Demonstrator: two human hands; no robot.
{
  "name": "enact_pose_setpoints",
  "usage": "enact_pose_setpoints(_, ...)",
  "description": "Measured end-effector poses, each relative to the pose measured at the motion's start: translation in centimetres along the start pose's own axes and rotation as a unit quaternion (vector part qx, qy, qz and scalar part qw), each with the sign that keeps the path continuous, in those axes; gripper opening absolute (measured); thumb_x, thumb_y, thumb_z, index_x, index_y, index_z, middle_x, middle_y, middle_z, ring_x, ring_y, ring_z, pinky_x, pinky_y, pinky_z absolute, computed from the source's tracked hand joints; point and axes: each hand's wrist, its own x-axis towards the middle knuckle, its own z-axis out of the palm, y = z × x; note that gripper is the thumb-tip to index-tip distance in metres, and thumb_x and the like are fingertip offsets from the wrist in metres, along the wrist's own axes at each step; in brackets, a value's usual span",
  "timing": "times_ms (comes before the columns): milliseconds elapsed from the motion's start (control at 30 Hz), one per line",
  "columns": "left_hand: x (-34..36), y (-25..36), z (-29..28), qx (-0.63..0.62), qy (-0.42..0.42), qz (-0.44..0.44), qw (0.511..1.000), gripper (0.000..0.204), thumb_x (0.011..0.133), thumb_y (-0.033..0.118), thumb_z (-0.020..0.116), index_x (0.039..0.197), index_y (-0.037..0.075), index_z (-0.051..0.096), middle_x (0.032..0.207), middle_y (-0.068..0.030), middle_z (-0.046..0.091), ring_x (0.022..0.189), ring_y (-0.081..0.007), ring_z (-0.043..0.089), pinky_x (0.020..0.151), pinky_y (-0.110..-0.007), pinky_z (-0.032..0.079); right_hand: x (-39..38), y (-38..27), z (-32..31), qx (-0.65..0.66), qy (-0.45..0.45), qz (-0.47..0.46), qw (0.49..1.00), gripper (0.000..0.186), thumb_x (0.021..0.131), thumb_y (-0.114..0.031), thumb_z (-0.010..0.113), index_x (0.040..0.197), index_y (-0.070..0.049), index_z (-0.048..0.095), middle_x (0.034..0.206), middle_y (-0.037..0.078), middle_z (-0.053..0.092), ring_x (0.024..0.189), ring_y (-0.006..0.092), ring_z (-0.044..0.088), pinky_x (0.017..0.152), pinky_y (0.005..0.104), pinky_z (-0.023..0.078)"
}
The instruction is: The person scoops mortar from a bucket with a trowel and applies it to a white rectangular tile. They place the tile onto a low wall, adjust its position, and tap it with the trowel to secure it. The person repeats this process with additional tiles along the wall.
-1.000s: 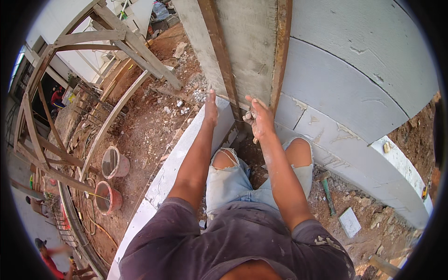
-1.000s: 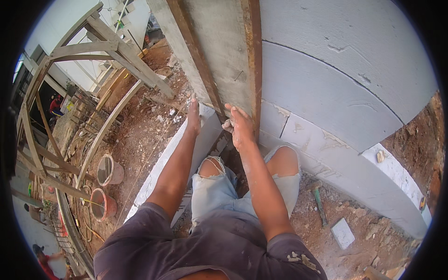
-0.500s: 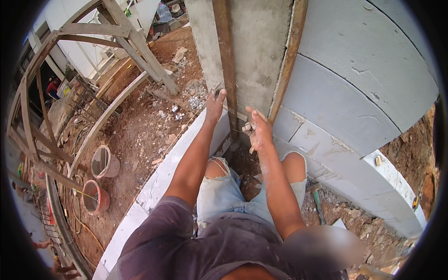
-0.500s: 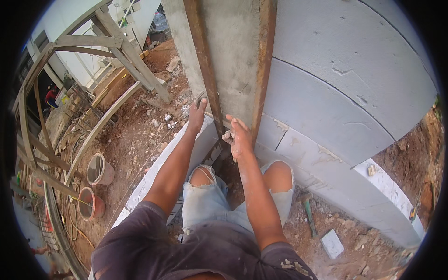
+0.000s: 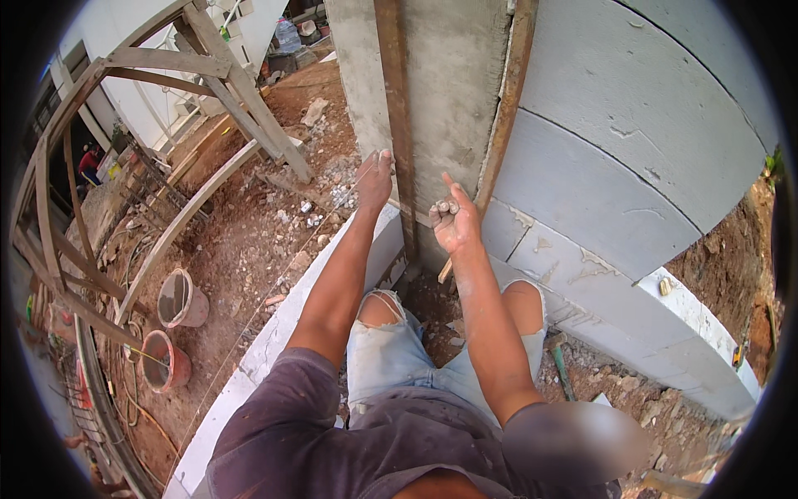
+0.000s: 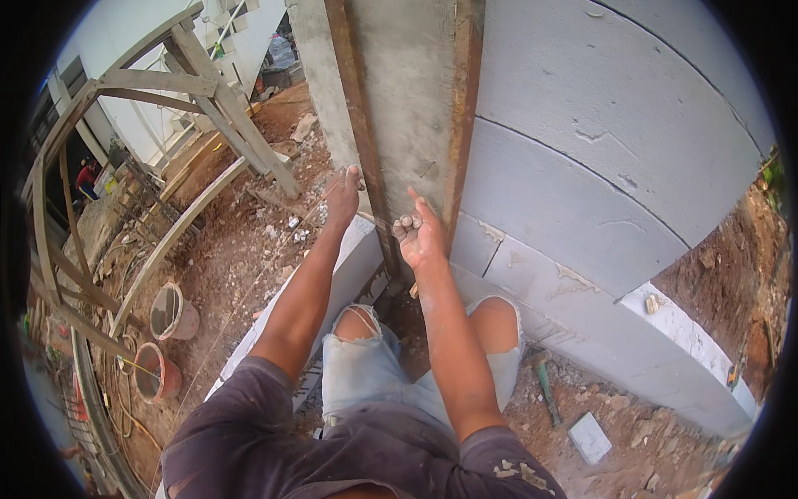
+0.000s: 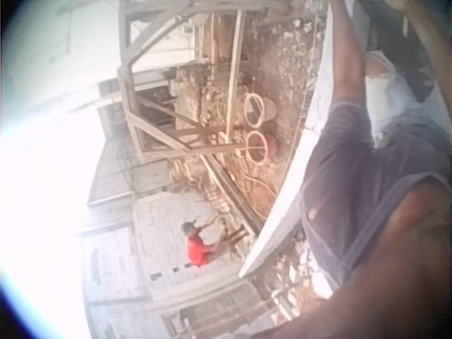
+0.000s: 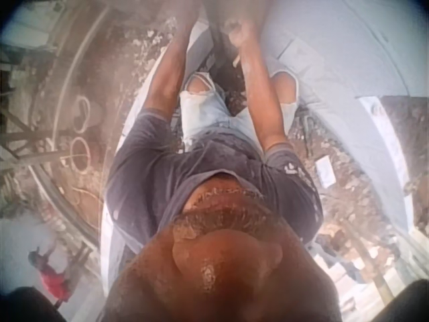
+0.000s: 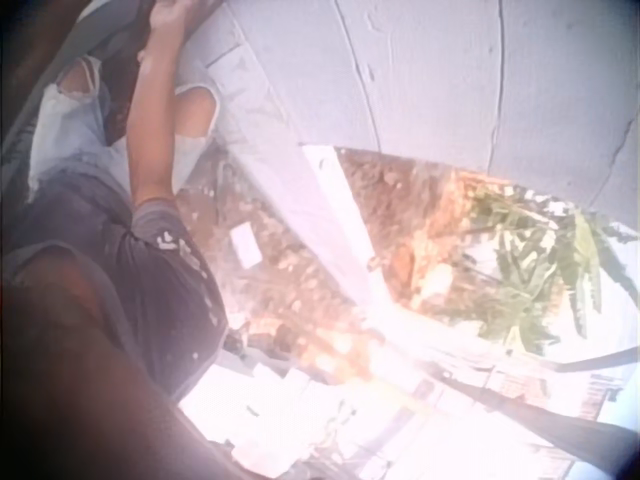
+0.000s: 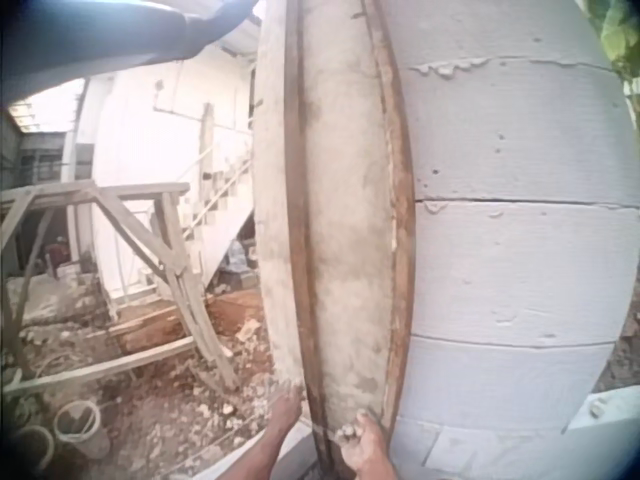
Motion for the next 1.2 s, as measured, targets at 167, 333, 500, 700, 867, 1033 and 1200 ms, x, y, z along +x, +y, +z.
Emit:
enact_pose_setpoints(167,0.0,-1.9,-0.1,0.026,-0.015,-0.013,0.999,0.046,0.103,0.040,0.049,0.089,-0.002,0.062,0.075,-0.0170,0.062,0.070,-0.0309,0.059,0.068,-0.043,0.047,-0.9,0.3,0.1,0.006,-0.024,-0.021,0.999,0.048,0.099,-0.025,0.060,0.141,-0.006,0.049,0.058,-0.008,0.041,0.057,0.0051,0.051,0.061,0.0247,0.054)
enact_pose_setpoints(333,-0.4,-0.5,-0.2,0.006,-0.044,-0.064,0.997,0.047,0.101,0.041,0.053,0.097,-0.004,0.062,0.079,-0.0195,0.064,0.076,-0.0341,0.062,0.074,-0.044,0.048,-2.0,0.5,0.9,0.010,-0.032,-0.014,0.999,0.047,0.098,-0.025,0.062,0.140,-0.006,0.050,0.058,-0.008,0.043,0.057,0.0054,0.052,0.061,0.0246,0.054)
enact_pose_setpoints(500,-3.2,-2.3,-1.5,-0.014,-0.093,-0.106,0.990,0.057,0.099,0.046,0.056,0.132,0.000,0.053,0.125,-0.0209,0.060,0.115,-0.0324,0.056,0.100,-0.040,0.042,-2.3,0.0,1.1,-0.016,-0.046,-0.009,0.999,0.047,0.098,-0.026,0.062,0.139,-0.005,0.052,0.058,-0.008,0.043,0.057,0.0056,0.053,0.059,0.0244,0.052)
enact_pose_setpoints(700,-4.5,-5.2,-1.2,-0.146,-0.136,-0.295,0.934,0.091,0.090,0.071,0.041,0.151,0.007,0.022,0.154,-0.0149,0.023,0.141,-0.0309,0.020,0.114,-0.049,0.019,-3.3,1.1,0.5,-0.058,-0.029,0.019,0.998,0.047,0.098,-0.027,0.063,0.139,-0.006,0.052,0.058,-0.008,0.043,0.055,0.0058,0.052,0.057,0.0250,0.052)
enact_pose_setpoints(867,-3.1,-4.9,-0.1,-0.164,-0.185,-0.362,0.899,0.112,0.083,0.089,0.029,0.160,0.012,0.000,0.167,-0.0094,-0.004,0.153,-0.0299,-0.006,0.119,-0.056,0.002,-3.3,0.9,0.1,-0.067,-0.028,0.026,0.997,0.050,0.097,-0.029,0.064,0.140,-0.006,0.052,0.058,-0.007,0.043,0.055,0.0061,0.051,0.057,0.0254,0.052)
enact_pose_setpoints(1033,-2.9,-4.0,-0.5,-0.148,-0.156,-0.355,0.910,0.112,0.084,0.086,0.035,0.159,0.008,0.006,0.167,-0.0115,0.006,0.153,-0.0331,0.004,0.119,-0.056,0.012,-3.4,1.5,0.0,-0.077,-0.034,0.022,0.996,0.050,0.097,-0.029,0.065,0.139,-0.005,0.052,0.058,-0.007,0.044,0.055,0.0068,0.052,0.058,0.0260,0.053)
enact_pose_setpoints(1200,-5.2,3.8,-0.4,-0.126,-0.171,-0.372,0.904,0.071,0.096,0.062,0.049,0.131,0.000,0.053,0.125,-0.0172,0.062,0.112,-0.0271,0.059,0.097,-0.046,0.045,-4.4,1.2,0.3,-0.258,-0.004,-0.043,0.965,0.044,0.099,-0.029,0.061,0.133,-0.002,0.058,0.061,-0.006,0.045,0.055,0.0084,0.052,0.057,0.0276,0.050)
